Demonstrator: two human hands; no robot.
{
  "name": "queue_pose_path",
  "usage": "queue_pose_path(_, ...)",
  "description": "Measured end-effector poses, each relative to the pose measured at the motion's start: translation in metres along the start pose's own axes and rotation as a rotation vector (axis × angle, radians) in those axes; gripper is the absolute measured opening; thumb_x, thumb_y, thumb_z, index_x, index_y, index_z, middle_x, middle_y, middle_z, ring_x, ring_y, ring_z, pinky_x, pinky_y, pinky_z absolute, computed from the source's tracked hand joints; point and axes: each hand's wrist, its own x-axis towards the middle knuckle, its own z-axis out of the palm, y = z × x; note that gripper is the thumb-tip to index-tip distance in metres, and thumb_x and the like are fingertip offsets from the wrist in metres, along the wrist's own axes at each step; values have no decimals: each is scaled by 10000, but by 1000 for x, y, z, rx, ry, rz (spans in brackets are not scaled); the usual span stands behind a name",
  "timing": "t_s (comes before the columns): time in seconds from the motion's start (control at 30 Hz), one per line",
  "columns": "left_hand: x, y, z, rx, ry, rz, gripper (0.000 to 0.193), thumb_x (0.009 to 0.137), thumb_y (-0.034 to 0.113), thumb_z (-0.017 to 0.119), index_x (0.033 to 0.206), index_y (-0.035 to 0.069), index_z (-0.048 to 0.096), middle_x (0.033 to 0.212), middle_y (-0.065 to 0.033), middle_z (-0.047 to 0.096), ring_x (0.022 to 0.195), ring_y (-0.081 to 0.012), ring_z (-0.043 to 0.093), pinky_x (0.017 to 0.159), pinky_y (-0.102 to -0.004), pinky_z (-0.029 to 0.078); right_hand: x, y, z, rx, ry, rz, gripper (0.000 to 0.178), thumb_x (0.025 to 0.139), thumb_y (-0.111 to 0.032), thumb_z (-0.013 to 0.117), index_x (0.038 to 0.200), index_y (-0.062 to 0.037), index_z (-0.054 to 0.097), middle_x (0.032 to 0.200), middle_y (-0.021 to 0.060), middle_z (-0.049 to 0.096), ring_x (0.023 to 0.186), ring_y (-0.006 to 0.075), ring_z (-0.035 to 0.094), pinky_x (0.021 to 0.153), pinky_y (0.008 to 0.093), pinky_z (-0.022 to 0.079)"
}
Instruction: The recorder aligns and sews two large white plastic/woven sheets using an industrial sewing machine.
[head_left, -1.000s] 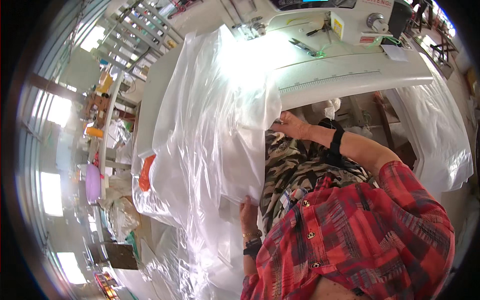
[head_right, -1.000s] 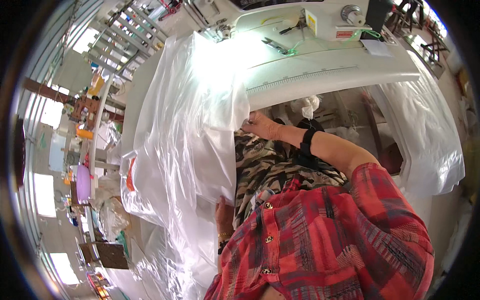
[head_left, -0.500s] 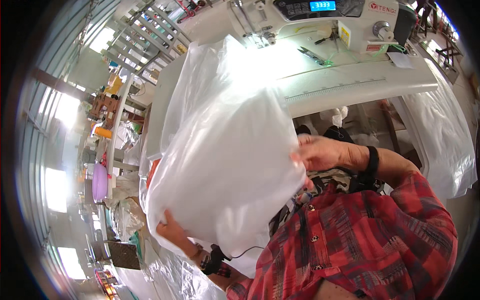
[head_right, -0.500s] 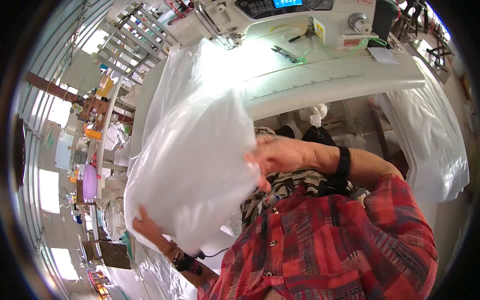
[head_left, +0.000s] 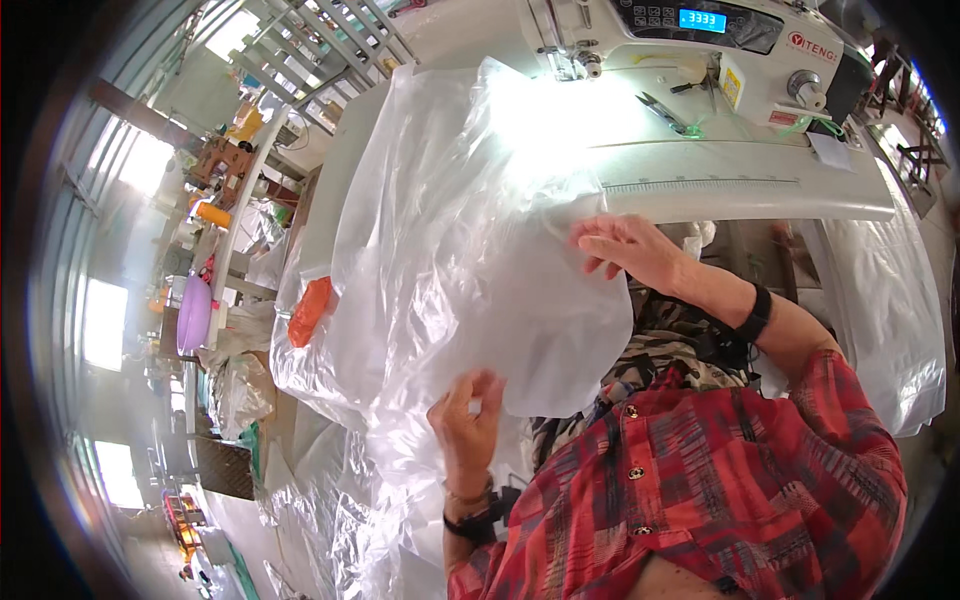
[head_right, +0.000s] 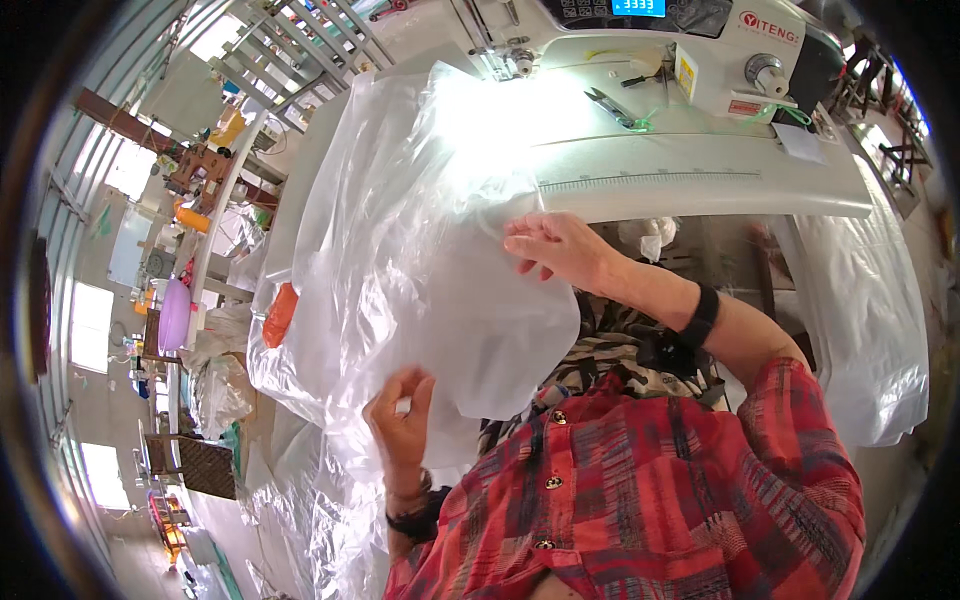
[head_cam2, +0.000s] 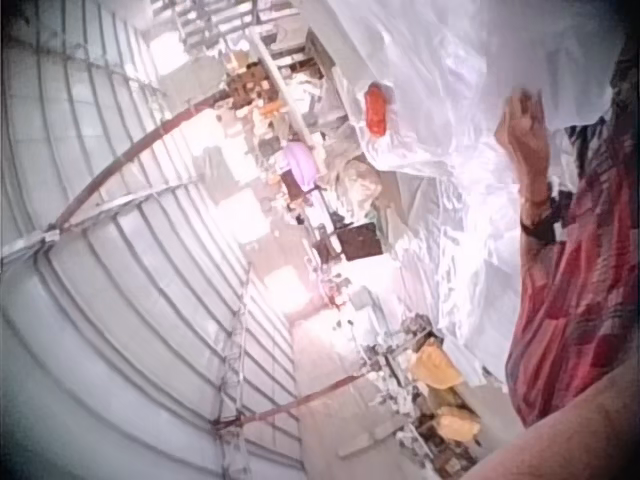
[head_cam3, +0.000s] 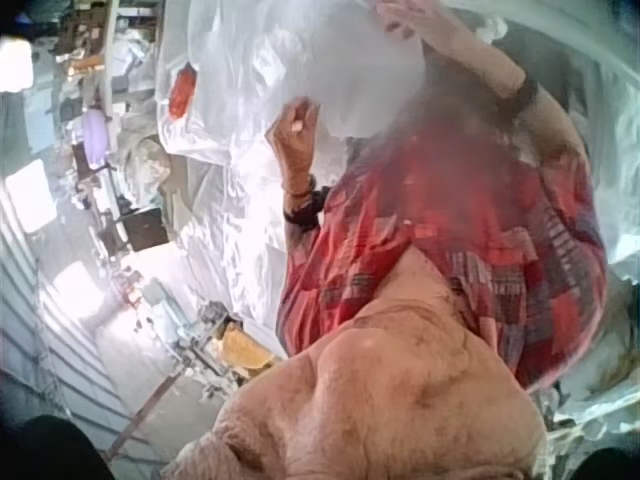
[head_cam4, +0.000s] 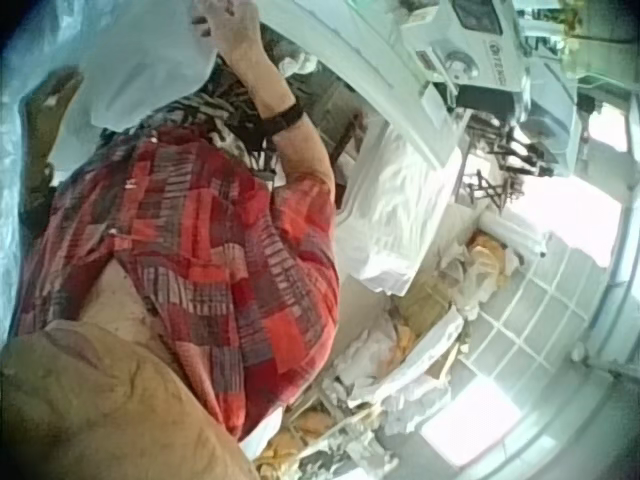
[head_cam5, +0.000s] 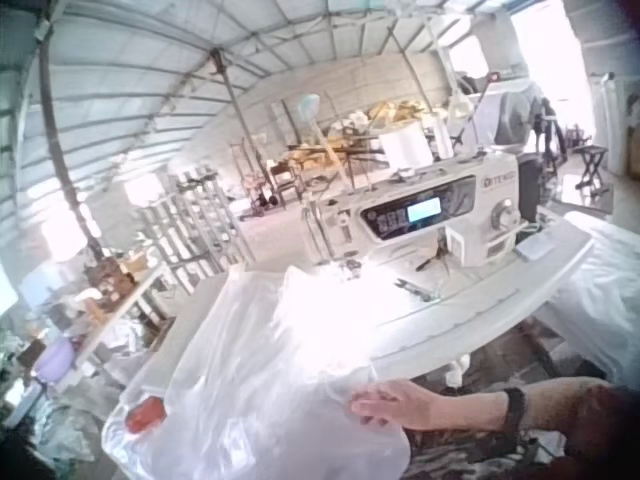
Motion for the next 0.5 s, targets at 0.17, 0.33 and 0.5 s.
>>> queue_pose_path(0.17,47,-12,36,751,373,314,381,792,112,722,1138,12,596,903,-108,670,870,-285,635,942,-415,411,25,4,17,468,128,62,433,950,-303,564,1246,4,486,1195,75,580,933,188,650,668,275,514)
queue_pose_path(0.33,52,-52,4,-121,403,-6,74,935,95,569,922,23,559,748,-72,606,671,-174,619,662,-294,491,30,-10,25,775,319,79,309,949,-248,571,1165,-44,487,1206,78,551,967,223,655,693,263,499)
queue_pose_path(0.5,91,-24,-57,-430,339,-84,168,987,144,524,856,39,521,635,42,449,542,-41,426,510,-189,384,64,-20,10,913,251,50,230,940,-211,591,1088,-59,503,1057,45,538,728,111,565,627,256,454)
